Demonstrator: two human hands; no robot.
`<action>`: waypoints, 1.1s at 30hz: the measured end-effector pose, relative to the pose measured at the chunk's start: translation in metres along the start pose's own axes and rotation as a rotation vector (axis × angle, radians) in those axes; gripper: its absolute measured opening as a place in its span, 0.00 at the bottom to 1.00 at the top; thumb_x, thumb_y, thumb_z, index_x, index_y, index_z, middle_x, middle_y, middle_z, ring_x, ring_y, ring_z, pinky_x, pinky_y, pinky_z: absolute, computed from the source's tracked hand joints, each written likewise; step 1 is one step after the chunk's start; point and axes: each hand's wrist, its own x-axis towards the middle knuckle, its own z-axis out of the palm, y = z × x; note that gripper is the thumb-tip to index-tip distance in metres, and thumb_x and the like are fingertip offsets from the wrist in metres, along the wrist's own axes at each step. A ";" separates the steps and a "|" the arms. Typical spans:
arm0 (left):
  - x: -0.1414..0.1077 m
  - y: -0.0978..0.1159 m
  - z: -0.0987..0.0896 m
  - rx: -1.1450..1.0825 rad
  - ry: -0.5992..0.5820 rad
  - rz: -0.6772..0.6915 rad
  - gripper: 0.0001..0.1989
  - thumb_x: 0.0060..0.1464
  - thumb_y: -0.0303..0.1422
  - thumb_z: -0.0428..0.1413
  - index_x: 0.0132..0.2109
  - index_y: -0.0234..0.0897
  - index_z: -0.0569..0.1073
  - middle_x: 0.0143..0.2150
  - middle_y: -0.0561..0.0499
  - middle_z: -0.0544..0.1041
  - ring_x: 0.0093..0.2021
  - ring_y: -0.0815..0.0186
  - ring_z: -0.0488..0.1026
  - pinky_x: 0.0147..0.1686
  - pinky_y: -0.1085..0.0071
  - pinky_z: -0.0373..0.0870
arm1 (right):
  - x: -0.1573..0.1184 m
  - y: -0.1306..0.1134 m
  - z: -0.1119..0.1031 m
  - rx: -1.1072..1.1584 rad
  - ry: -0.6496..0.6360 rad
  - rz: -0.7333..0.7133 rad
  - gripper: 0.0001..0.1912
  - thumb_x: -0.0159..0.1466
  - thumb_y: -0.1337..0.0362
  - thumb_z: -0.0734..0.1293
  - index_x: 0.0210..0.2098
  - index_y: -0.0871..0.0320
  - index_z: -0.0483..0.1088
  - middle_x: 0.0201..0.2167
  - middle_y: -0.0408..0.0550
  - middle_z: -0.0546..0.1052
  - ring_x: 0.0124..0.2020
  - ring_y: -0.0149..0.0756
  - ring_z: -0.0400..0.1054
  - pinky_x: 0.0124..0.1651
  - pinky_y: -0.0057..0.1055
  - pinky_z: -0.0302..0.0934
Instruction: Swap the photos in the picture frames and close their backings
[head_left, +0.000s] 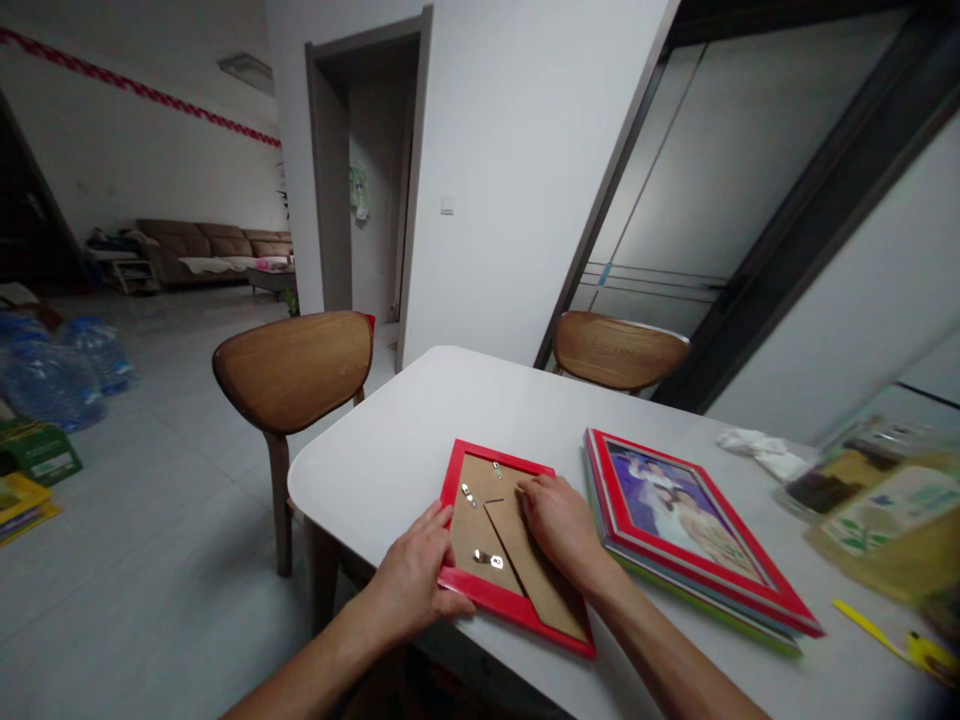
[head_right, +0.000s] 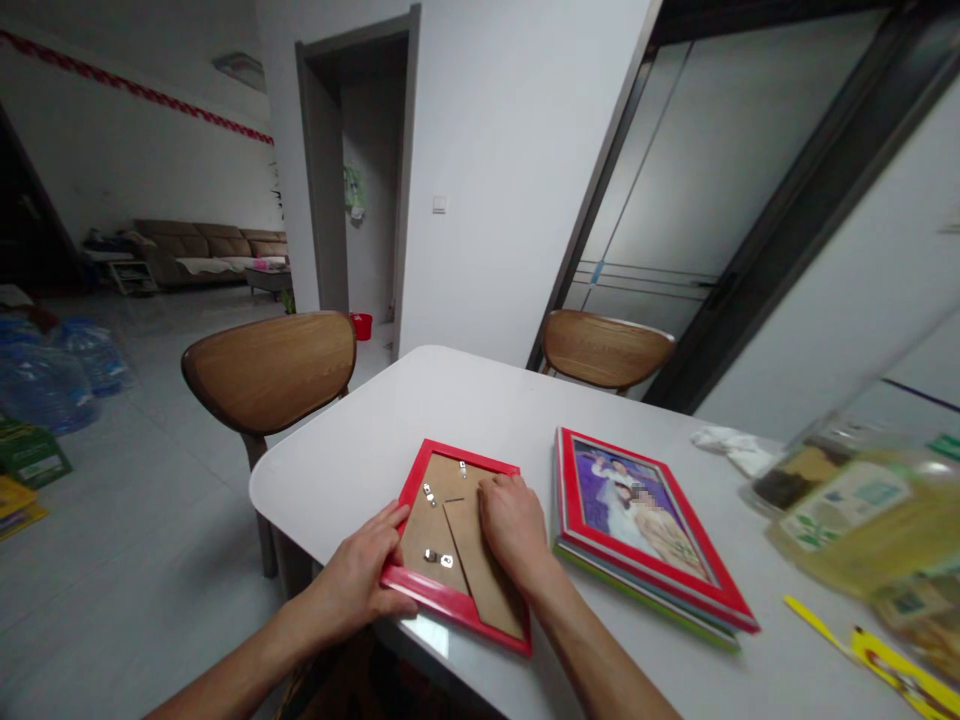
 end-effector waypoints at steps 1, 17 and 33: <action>0.000 0.000 0.000 -0.003 0.001 0.002 0.20 0.28 0.34 0.65 0.31 0.36 0.66 0.58 0.40 0.57 0.59 0.57 0.48 0.56 0.61 0.46 | 0.006 -0.003 0.002 0.010 0.006 -0.001 0.15 0.59 0.65 0.53 0.33 0.58 0.70 0.34 0.51 0.71 0.38 0.35 0.61 0.38 0.27 0.50; 0.004 -0.005 0.003 0.003 0.016 -0.019 0.20 0.28 0.37 0.65 0.30 0.36 0.66 0.53 0.40 0.63 0.59 0.57 0.49 0.55 0.63 0.49 | 0.013 -0.015 0.004 0.140 0.041 0.023 0.20 0.58 0.62 0.54 0.49 0.58 0.61 0.42 0.51 0.68 0.43 0.35 0.59 0.44 0.28 0.50; 0.003 0.006 0.002 -0.028 0.065 -0.126 0.39 0.28 0.34 0.64 0.51 0.31 0.60 0.57 0.36 0.57 0.58 0.53 0.51 0.55 0.59 0.49 | -0.044 -0.015 -0.016 0.340 0.027 0.045 0.20 0.49 0.62 0.60 0.41 0.61 0.68 0.33 0.51 0.70 0.36 0.36 0.63 0.40 0.28 0.55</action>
